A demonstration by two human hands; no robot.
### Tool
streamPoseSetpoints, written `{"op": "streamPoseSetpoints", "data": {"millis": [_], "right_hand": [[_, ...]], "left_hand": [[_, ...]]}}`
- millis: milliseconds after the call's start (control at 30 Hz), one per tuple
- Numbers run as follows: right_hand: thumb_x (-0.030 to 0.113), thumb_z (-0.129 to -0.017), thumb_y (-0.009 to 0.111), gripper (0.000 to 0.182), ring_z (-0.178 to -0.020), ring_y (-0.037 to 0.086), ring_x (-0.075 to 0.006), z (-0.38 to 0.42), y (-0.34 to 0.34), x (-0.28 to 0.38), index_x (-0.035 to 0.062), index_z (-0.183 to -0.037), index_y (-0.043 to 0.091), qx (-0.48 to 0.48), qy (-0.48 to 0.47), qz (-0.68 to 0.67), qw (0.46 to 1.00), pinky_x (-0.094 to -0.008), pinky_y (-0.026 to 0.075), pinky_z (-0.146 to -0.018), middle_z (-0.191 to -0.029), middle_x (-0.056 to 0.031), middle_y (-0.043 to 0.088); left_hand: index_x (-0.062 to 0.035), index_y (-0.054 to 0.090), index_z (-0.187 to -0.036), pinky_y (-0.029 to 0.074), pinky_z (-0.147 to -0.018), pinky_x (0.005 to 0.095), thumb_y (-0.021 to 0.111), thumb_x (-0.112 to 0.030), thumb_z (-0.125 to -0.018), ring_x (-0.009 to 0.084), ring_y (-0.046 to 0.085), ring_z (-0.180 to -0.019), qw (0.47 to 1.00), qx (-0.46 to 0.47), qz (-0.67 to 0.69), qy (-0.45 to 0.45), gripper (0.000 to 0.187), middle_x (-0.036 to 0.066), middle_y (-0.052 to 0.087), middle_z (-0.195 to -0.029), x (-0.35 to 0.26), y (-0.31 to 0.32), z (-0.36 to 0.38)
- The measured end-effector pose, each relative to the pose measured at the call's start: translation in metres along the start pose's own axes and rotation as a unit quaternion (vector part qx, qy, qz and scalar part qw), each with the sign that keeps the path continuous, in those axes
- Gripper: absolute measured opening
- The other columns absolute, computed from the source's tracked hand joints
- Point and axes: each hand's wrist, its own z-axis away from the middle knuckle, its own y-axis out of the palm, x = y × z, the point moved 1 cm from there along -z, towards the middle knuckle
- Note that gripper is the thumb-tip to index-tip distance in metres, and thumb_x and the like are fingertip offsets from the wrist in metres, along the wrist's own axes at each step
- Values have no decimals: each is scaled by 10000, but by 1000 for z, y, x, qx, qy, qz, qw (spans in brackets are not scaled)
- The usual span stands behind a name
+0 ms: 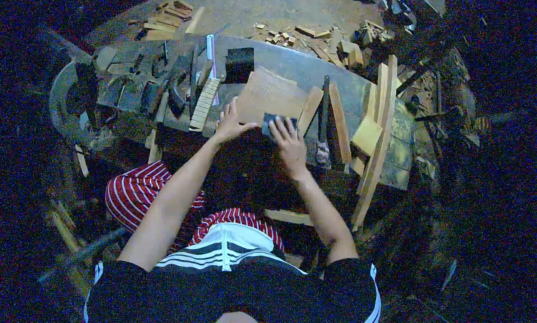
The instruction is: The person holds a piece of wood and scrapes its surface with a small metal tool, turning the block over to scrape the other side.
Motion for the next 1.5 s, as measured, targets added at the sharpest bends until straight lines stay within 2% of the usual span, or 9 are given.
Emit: {"op": "streamPoseSetpoints", "data": {"millis": [167, 500, 833, 1067, 1167, 1267, 1300, 1367, 1500], "right_hand": [[23, -740, 544, 609, -1241, 363, -353, -74, 24, -80, 118, -1323, 394, -52, 113, -16, 992, -471, 287, -1040, -1353, -106, 406], [10, -784, 427, 567, -1285, 338, -273, 4, -15, 26, 130, -1338, 403, 11, 53, -48, 997, -434, 224, -1081, -1398, -46, 366], [107, -736, 562, 543, -1243, 377, -276, -99, 27, -40, 104, -1268, 458, -39, 139, 46, 988, -462, 331, -1002, -1341, -67, 431], [10, -723, 527, 584, -1246, 383, -295, -25, -7, 27, 111, -1292, 439, -32, 47, -72, 996, -430, 295, -1044, -1337, -83, 434], [-49, -660, 533, 576, -1169, 456, -245, -35, -19, -1, 65, -1223, 491, 76, 179, -323, 926, -310, 351, -992, -1203, -111, 529], [4, -748, 530, 411, -1040, 498, -256, -56, -78, -26, 46, -1157, 545, -153, 225, -338, 901, -353, 408, -870, -1075, -127, 558], [78, -795, 524, 414, -1069, 485, -307, -56, -100, -45, 30, -1207, 519, -96, 246, -302, 916, -366, 402, -895, -1134, -153, 545], [366, -895, 469, 554, -1250, 355, -334, -30, -56, -113, 13, -1317, 399, -111, 248, 118, 955, -386, 262, -1036, -1296, -194, 444], [393, -925, 403, 583, -1301, 271, -321, -7, -44, -118, 66, -1391, 276, -162, 291, -1, 943, -435, 201, -1059, -1406, -166, 303]], "left_hand": [[-176, 64, -1409, 195, -987, 625, 739, -515, -621, 427, 236, -1282, 1000, 9, -2, 6, 1092, 147, 200, -1437, 5, 4, -5], [-161, 38, -1421, 227, -975, 626, 741, -548, -591, 410, 238, -1285, 1000, -14, -6, 19, 1154, 142, 207, -1433, 14, 8, -5], [-153, 49, -1413, 243, -968, 622, 744, -498, -616, 430, 267, -1255, 999, -12, -6, 48, 1112, 159, 225, -1415, 17, 14, -7], [-154, 67, -1412, 263, -956, 620, 743, -401, -630, 431, 287, -1235, 998, -33, 1, 58, 1063, 160, 257, -1387, 18, 20, -11], [-150, 18, -1425, 211, -982, 638, 722, -505, -634, 467, 200, -1276, 1000, -5, -26, 13, 1117, 173, 189, -1423, 8, 10, 0], [-124, 9, -1428, 160, -997, 649, 705, -574, -620, 500, 156, -1283, 1000, 12, -6, -15, 1158, 186, 163, -1434, 12, 16, -3], [-106, 104, -1415, 202, -1016, 580, 660, -561, -680, 428, 248, -1268, 999, -35, 21, 31, 1028, 203, 245, -1391, 16, 25, -4], [-88, 199, -1401, 244, -1034, 511, 616, -549, -740, 355, 340, -1252, 992, -90, 46, 78, 907, 220, 328, -1348, 30, 22, -14], [-7, 456, -1168, 377, -900, 413, 551, -179, -799, 366, 460, -1039, 935, -295, 170, 96, 418, 212, 461, -1117, 68, -26, -48]]}}
